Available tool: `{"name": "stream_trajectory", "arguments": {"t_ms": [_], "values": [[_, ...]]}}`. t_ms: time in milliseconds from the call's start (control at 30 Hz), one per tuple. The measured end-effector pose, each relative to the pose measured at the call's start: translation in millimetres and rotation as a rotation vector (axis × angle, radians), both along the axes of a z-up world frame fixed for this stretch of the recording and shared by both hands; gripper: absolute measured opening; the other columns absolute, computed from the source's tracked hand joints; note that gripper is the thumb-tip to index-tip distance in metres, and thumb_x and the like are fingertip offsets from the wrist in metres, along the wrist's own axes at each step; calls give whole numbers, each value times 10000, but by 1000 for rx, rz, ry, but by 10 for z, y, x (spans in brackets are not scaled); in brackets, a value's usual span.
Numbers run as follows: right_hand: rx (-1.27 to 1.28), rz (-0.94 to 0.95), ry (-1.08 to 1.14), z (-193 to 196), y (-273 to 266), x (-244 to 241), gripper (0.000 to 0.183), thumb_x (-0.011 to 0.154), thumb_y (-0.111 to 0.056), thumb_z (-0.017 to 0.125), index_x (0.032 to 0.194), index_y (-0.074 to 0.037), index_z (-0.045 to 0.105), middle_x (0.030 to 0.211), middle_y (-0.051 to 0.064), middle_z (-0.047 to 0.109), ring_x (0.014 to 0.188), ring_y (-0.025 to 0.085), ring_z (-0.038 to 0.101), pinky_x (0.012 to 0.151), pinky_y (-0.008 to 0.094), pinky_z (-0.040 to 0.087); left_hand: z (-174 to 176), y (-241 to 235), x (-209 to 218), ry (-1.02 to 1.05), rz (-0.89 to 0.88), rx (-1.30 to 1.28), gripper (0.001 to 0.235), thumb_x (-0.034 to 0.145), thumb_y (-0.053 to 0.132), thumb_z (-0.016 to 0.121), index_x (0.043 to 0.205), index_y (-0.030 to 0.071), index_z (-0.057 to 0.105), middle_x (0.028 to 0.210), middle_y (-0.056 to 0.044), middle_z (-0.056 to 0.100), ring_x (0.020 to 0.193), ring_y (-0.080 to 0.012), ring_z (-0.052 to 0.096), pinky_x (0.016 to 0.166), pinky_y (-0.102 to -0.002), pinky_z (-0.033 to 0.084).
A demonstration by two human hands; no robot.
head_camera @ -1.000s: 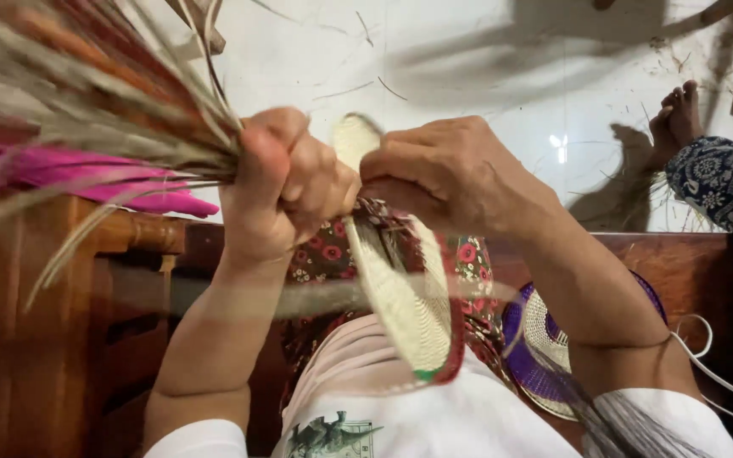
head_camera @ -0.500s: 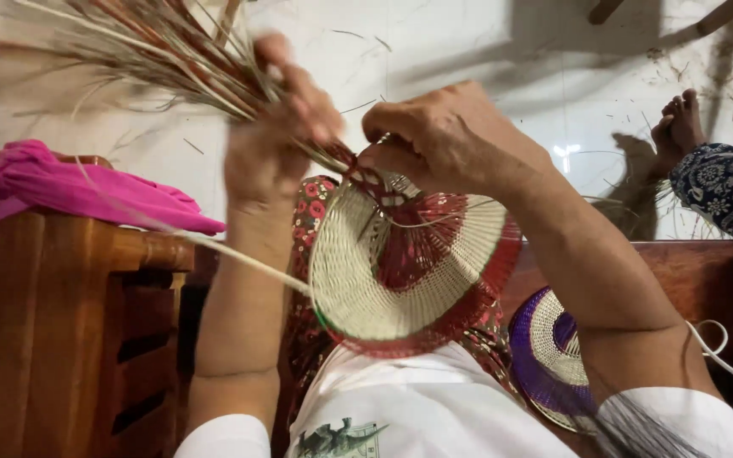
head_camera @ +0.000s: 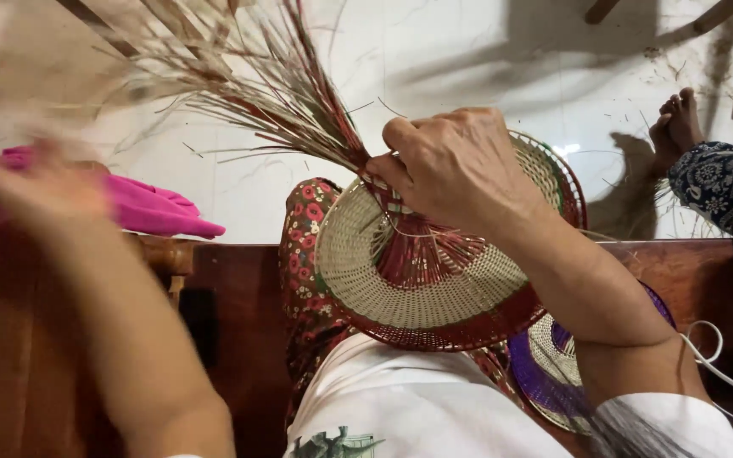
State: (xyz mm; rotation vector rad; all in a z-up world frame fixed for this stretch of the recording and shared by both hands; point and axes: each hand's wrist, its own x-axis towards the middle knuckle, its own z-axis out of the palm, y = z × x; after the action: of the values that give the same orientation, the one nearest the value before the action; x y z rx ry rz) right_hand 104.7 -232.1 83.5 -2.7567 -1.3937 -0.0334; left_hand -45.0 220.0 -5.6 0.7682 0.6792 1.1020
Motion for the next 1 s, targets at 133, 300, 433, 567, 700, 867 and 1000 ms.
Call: {"name": "stream_trajectory", "arguments": {"t_ms": [133, 300, 433, 567, 700, 867, 1000], "values": [[50, 20, -67, 30, -12, -15, 480, 1135, -541, 607, 812, -206, 489, 544, -116, 397, 459, 72, 292, 509, 295, 339, -383, -1235, 64, 324, -100, -267, 1379, 389, 888, 350, 1653, 384, 131, 494, 53, 207, 376, -90, 289, 340, -243, 216], [92, 26, -126, 67, 69, -65, 438, 1125, -530, 598, 851, -196, 532, 556, -104, 491, 466, 86, 440, 565, 334, 463, 415, -2308, 336, 756, -1236, 646, 612, 819, 523, 659, 1302, 146, 660, 1362, -33, 676, 1250, -170, 628, 1044, -350, 503], [189, 87, -218, -8, 52, -63, 359, 1138, -464, 566, 927, -174, 561, 592, -94, 510, 458, 87, 416, 478, 302, 383, 831, -2616, 705, 437, -1196, 387, 826, 699, 466, 779, 1383, 90, 509, 1290, -104, 713, 1274, -250, 660, 1102, -377, 547], [200, 54, -277, 93, 47, -66, 378, 1148, -501, 544, 983, -164, 586, 681, -57, 622, 485, 110, 545, 509, 319, 480, 905, -2733, 1020, 237, -862, 134, 542, 689, 261, 833, 1144, 27, 656, 1012, -128, 722, 1003, -304, 678, 899, -420, 526], [141, 47, -234, 155, 85, -73, 491, 1169, -507, 545, 761, -242, 479, 521, -145, 424, 395, 80, 401, 491, 325, 448, 930, -2826, 1079, -64, -782, 334, 200, 996, 254, 678, 1123, 99, 676, 705, 0, 562, 616, -158, 553, 601, -302, 536], [207, 156, 10, 312, -20, -129, 329, 1102, -280, 571, 792, -171, 576, 498, -86, 484, 354, 117, 384, 369, 333, 309, 957, -3003, 991, -54, -740, 331, 369, 887, 489, 687, 884, 135, 584, 590, 75, 419, 464, -62, 393, 419, -225, 377], [317, 275, 77, 312, -17, -168, 187, 983, -194, 644, 797, -191, 643, 516, -33, 581, 369, 196, 470, 393, 403, 373, 1002, -2991, 878, -22, -786, 364, 478, 890, 624, 561, 725, 183, 481, 550, 75, 361, 423, -65, 336, 386, -226, 312]]}}
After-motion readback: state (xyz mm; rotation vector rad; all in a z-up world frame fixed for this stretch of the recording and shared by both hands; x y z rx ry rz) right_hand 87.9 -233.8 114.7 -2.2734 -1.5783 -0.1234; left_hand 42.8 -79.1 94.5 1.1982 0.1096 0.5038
